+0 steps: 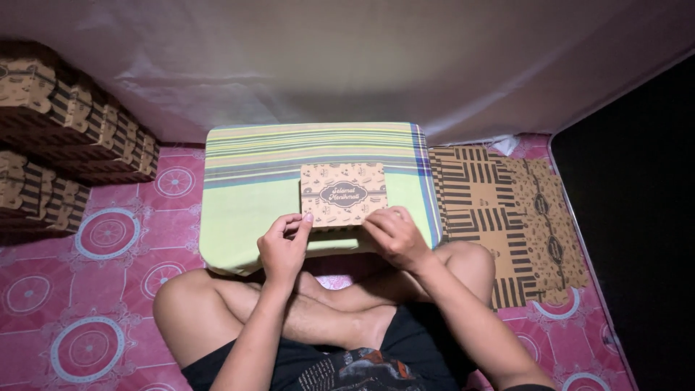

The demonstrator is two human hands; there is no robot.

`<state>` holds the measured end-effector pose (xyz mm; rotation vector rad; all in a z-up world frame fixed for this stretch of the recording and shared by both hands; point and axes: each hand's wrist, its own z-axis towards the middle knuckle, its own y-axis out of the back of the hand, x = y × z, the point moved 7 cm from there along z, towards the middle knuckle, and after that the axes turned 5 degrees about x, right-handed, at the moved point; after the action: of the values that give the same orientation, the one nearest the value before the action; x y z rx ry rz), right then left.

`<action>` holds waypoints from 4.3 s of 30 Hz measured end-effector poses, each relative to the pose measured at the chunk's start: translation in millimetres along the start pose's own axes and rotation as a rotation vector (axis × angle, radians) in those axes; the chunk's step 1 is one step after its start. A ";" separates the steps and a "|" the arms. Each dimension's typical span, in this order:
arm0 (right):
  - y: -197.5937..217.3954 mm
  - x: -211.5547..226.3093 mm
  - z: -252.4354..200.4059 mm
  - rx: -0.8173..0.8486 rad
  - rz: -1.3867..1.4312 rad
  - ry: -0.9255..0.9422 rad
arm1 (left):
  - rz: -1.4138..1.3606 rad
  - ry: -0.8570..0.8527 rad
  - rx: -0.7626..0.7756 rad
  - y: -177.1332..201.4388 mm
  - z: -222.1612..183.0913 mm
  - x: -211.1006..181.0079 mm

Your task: Assembling a cardboard box by folding flaps and tucking tabs.

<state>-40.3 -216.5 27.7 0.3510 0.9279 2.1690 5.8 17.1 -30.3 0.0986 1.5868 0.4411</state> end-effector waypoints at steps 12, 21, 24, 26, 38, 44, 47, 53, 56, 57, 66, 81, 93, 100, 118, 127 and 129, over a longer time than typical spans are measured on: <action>-26.8 35.4 43.9 -0.013 0.057 0.100 | 0.063 -0.071 -0.019 -0.1 -0.7 2.6; -37.0 41.4 51.2 -0.063 0.089 0.061 | 0.107 -0.128 -0.002 3.4 -4.0 -5.0; -49.5 34.9 48.3 -0.059 0.113 0.051 | 0.085 -0.116 -0.008 3.8 -2.4 0.6; -45.6 38.5 56.2 -0.057 0.105 0.037 | 0.083 -0.088 0.023 5.3 0.6 5.5; -16.3 19.1 59.6 -0.065 0.141 -0.147 | 0.180 0.053 0.080 7.9 30.4 -21.8; 19.4 -50.9 0.2 -0.023 0.193 -0.910 | 0.307 0.169 0.243 10.0 28.1 -16.4; 7.6 -64.0 -24.6 0.071 0.346 -1.160 | 0.318 0.198 0.300 6.5 25.9 -23.3; 0.6 -81.8 -25.5 0.105 0.388 -1.261 | 0.329 0.160 0.338 7.3 33.6 -29.9; -3.1 -85.4 -15.4 0.132 0.412 -1.296 | 0.300 0.176 0.308 6.3 37.5 -37.4; -6.0 -85.6 -9.3 0.150 0.457 -1.325 | 0.260 0.188 0.273 7.2 39.8 -41.3; -22.0 -114.0 11.5 0.287 0.403 -1.278 | 0.400 0.111 0.225 -3.8 66.9 -37.2; -57.6 -154.6 22.8 0.217 0.440 -1.196 | 0.334 -0.039 -0.008 -24.9 106.7 -17.7; -93.6 -151.6 8.2 0.167 0.612 -1.218 | 0.082 -0.088 0.169 -55.8 117.1 3.8; -97.4 -131.0 2.8 0.198 0.676 -1.272 | 0.418 -0.294 0.342 -85.7 124.8 -23.2; -92.0 -106.0 66.6 0.344 0.505 -0.623 | 0.703 -0.592 0.398 -106.4 105.0 -42.6; -90.1 -116.0 35.9 0.261 0.674 -0.893 | 0.725 -0.635 0.351 -114.7 107.8 -33.7; -81.0 -120.7 17.3 0.187 0.776 -1.111 | 0.697 -0.652 0.134 -93.2 99.7 -43.9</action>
<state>94.2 -257.3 -13.5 2.0061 0.3284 1.9630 125.5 -61.2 -20.6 0.8307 0.8972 0.7466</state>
